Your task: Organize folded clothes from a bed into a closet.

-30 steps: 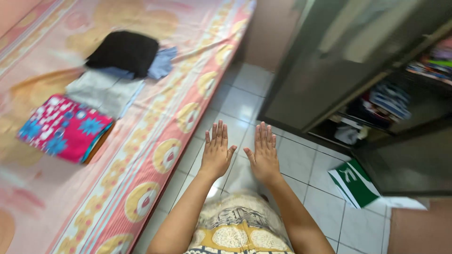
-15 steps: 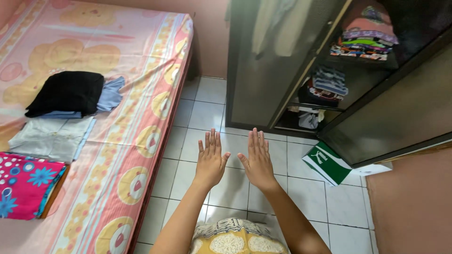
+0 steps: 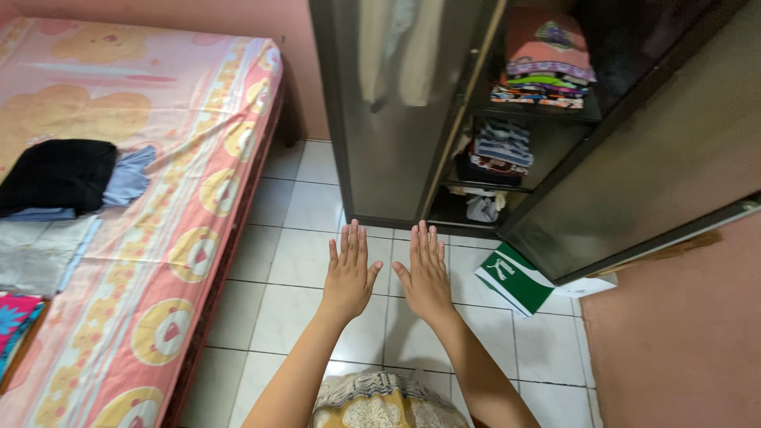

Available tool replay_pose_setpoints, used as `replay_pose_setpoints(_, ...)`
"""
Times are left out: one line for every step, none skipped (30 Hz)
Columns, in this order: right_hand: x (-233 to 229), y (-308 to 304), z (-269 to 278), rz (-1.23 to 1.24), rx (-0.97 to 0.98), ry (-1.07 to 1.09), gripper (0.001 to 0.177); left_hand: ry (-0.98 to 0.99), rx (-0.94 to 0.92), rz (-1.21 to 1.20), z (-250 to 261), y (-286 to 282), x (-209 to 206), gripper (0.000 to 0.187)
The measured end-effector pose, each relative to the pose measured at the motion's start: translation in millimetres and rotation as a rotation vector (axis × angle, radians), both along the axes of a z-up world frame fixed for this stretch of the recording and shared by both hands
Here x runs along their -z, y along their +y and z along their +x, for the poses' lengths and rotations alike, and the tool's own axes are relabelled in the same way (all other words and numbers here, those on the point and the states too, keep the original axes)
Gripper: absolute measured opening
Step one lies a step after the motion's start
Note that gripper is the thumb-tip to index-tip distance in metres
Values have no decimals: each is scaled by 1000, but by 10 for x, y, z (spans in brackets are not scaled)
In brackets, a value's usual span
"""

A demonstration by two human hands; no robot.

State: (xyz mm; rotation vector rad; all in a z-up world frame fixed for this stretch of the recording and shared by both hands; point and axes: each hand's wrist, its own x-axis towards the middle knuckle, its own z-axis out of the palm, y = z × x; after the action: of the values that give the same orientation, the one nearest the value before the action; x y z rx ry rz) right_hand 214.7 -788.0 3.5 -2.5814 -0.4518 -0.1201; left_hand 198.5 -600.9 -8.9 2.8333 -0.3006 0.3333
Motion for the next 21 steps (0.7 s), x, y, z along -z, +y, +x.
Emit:
replay_pose_setpoints(30, -131, 34, -1, 5, 1, 80, 1, 5, -1, 45, -134, -21, 76)
replay_pose_setpoints(72, -261, 33, -21, 29, -4, 80, 33, 32, -30, 61, -267, -31, 76)
replay_pose_setpoints(117, -394, 32, -41, 52, -8, 81, 65, 58, -59, 79, -402, -37, 76)
replay_pose_setpoints(117, -541, 18, -42, 64, 0, 81, 74, 70, -59, 104, -548, -27, 76)
replay_pose_setpoints(116, -686, 4, -57, 85, 10, 81, 43, 89, -50, 128, -695, -17, 75)
replay_pose_setpoints(108, -834, 22, -73, 109, 12, 81, 3, 112, -44, 191, -843, -10, 75)
replay_pose_setpoints(102, -972, 13, -76, 125, 12, 81, 3, 128, -47, 228, -976, 8, 75)
replay_pose_setpoints(90, -1124, 17, -67, 145, 15, 80, 16, 137, -23, 279, -1123, 23, 75)
replay_pose_setpoints(77, -1272, 19, -58, 164, 18, 80, 29, 146, 2, 327, -1268, 38, 76)
replay_pose_setpoints(66, -1421, 8, -63, 180, 18, 80, 29, 161, -3, 349, -1397, 38, 76)
replay_pose_setpoints(53, -1562, -2, -52, 202, -6, 80, 26, 181, -26, 373, -1519, 36, 75)
replay_pose_setpoints(42, -1676, -20, -39, 217, -25, 79, 29, 192, -47, 373, -1612, 31, 75)
replay_pose_setpoints(80, -1786, -50, -41, 224, -20, 79, 34, 200, -49, 375, -1716, 70, 75)
replay_pose_setpoints(108, -1883, -45, -48, 252, -37, 79, 38, 224, -10, 416, -1806, 96, 75)
replay_pose_setpoints(127, -1976, -35, -56, 279, -53, 79, 42, 249, 29, 464, -1894, 114, 76)
replay_pose_setpoints(155, -2063, -34, -57, 288, -59, 79, 36, 257, 28, 499, -1965, 138, 76)
replay_pose_setpoints(181, -2150, -21, -70, 314, -52, 78, 15, 282, 10, 546, -2036, 159, 76)
replay_pose_setpoints(213, -2219, -27, -82, 341, -40, 78, -2, 308, -6, 577, -2090, 184, 76)
replay_pose_setpoints(184, -2269, 14, -82, 352, -40, 78, -3, 318, -6, 666, -2158, 136, 76)
replay_pose_setpoints(176, -2306, 2, -74, 365, -16, 78, 6, 315, 12, 706, -2214, 110, 76)
replay_pose_setpoints(173, -2340, -1, -66, 378, 9, 79, 16, 311, 31, 754, -2268, 90, 76)
